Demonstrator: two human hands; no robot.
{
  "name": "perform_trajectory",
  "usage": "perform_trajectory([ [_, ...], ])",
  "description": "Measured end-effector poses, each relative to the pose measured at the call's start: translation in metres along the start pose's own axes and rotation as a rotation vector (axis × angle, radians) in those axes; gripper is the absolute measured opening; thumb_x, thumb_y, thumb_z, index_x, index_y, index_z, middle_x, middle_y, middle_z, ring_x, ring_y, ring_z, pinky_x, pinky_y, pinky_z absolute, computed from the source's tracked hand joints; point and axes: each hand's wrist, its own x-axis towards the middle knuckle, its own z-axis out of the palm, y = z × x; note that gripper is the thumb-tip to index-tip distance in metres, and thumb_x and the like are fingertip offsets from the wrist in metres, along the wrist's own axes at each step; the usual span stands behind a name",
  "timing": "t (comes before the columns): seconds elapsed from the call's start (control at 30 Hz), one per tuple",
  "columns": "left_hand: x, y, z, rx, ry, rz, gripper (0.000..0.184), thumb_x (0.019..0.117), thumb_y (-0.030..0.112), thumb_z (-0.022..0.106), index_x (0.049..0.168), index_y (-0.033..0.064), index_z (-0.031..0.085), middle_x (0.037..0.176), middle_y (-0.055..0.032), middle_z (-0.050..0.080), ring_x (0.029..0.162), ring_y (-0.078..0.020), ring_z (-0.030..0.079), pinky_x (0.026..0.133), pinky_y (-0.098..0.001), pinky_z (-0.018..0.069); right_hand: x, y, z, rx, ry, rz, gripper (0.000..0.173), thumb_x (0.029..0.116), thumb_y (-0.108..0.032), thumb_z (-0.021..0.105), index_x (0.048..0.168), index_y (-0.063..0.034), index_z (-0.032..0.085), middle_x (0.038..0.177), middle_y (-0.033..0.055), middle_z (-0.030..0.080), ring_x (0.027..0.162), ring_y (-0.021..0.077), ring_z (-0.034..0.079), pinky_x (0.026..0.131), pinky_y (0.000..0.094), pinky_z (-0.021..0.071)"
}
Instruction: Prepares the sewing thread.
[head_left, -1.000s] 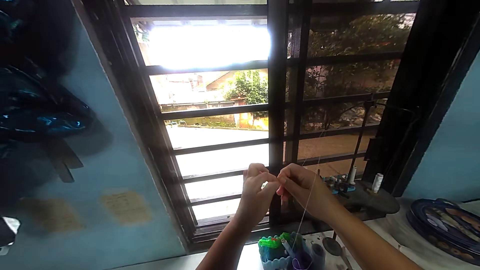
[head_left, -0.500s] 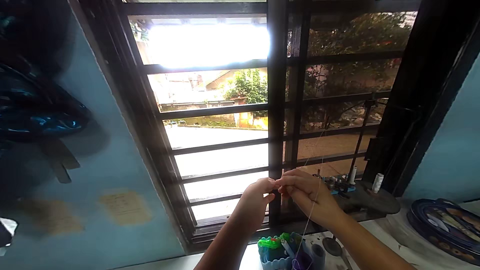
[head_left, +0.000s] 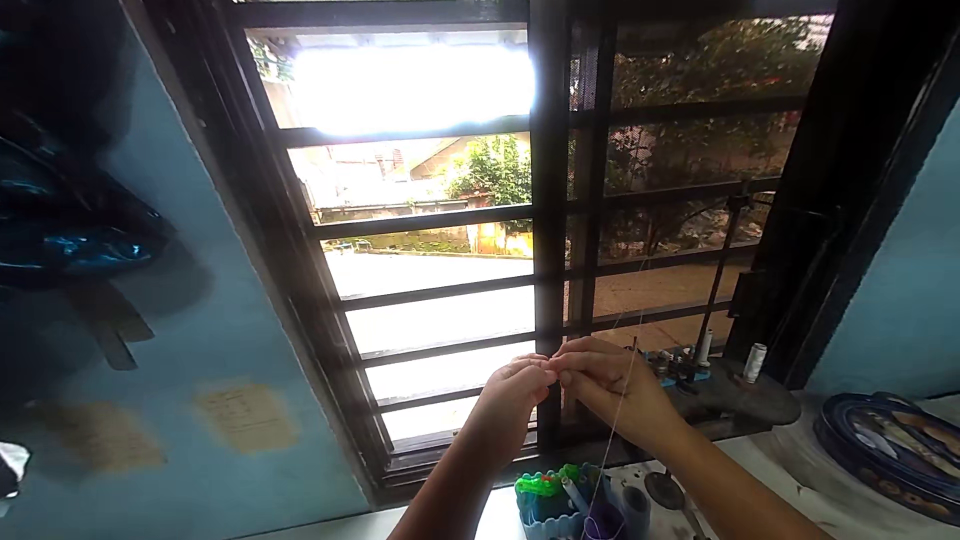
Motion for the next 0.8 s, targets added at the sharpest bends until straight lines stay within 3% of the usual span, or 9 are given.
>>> perform_trajectory([
  [0.1,0.001,-0.001,-0.002,0.096,-0.027,0.073,0.015,0.0942,-0.004,0.053,0.086,0.0025,0.064,0.115,-0.0096,0.06,0.109,-0.0169,0.059,0.098,-0.0342,0.0487,0.001,-0.003,0.0,0.011,0.017,0.06,0.014,0.0926,-0.009,0.065,0.096,-0.0074,0.079,0.098,-0.0019,0.071,0.079,0.001,0.067,0.07,0.0159,0.0581],
  [0.23,0.003,-0.005,-0.012,0.326,-0.089,0.196,0.01,0.0906,0.006,0.061,0.084,0.0069,0.067,0.122,-0.0066,0.057,0.115,-0.0126,0.056,0.097,-0.0317,0.0483,0.0,-0.007,0.001,0.026,0.049,0.136,0.011,0.0913,-0.007,0.069,0.096,-0.0065,0.078,0.098,0.0004,0.072,0.078,0.0042,0.069,0.071,0.0188,0.0602],
  [0.4,0.003,-0.016,-0.01,0.302,0.019,0.359,0.006,0.0861,0.003,0.074,0.083,0.0073,0.076,0.108,-0.0041,0.062,0.1,-0.0092,0.062,0.084,-0.0225,0.0556,-0.001,-0.003,0.005,-0.074,0.101,0.07,0.01,0.091,-0.009,0.065,0.09,-0.0082,0.075,0.097,-0.0009,0.07,0.072,0.0001,0.065,0.065,0.0152,0.0567],
  [0.47,0.002,-0.015,-0.01,0.31,0.045,0.357,0.008,0.0869,0.006,0.071,0.081,0.0091,0.076,0.108,-0.0032,0.062,0.102,-0.0095,0.061,0.086,-0.0241,0.0541,0.0,-0.002,0.005,-0.09,0.094,0.059,0.011,0.0923,-0.01,0.063,0.09,-0.0083,0.074,0.096,-0.0008,0.07,0.072,0.0005,0.065,0.065,0.016,0.0571],
  [0.6,0.004,-0.01,-0.012,0.313,0.049,0.306,0.029,0.0952,0.011,0.051,0.078,0.011,0.075,0.111,-0.0037,0.062,0.111,-0.0137,0.058,0.1,-0.0363,0.0464,0.0,-0.003,0.006,-0.089,0.074,0.079,0.013,0.0935,-0.011,0.061,0.09,-0.0083,0.073,0.097,-0.0009,0.07,0.073,0.0012,0.066,0.065,0.0165,0.0575],
  [0.8,0.006,-0.008,-0.013,0.252,0.002,0.19,0.02,0.0942,0.006,0.061,0.077,0.0047,0.071,0.11,-0.0067,0.062,0.106,-0.0148,0.06,0.095,-0.0323,0.0501,0.0,0.0,0.007,-0.088,0.051,0.059,0.013,0.0936,-0.012,0.062,0.089,-0.0096,0.073,0.095,-0.0015,0.07,0.074,0.0007,0.065,0.066,0.0161,0.0564],
])
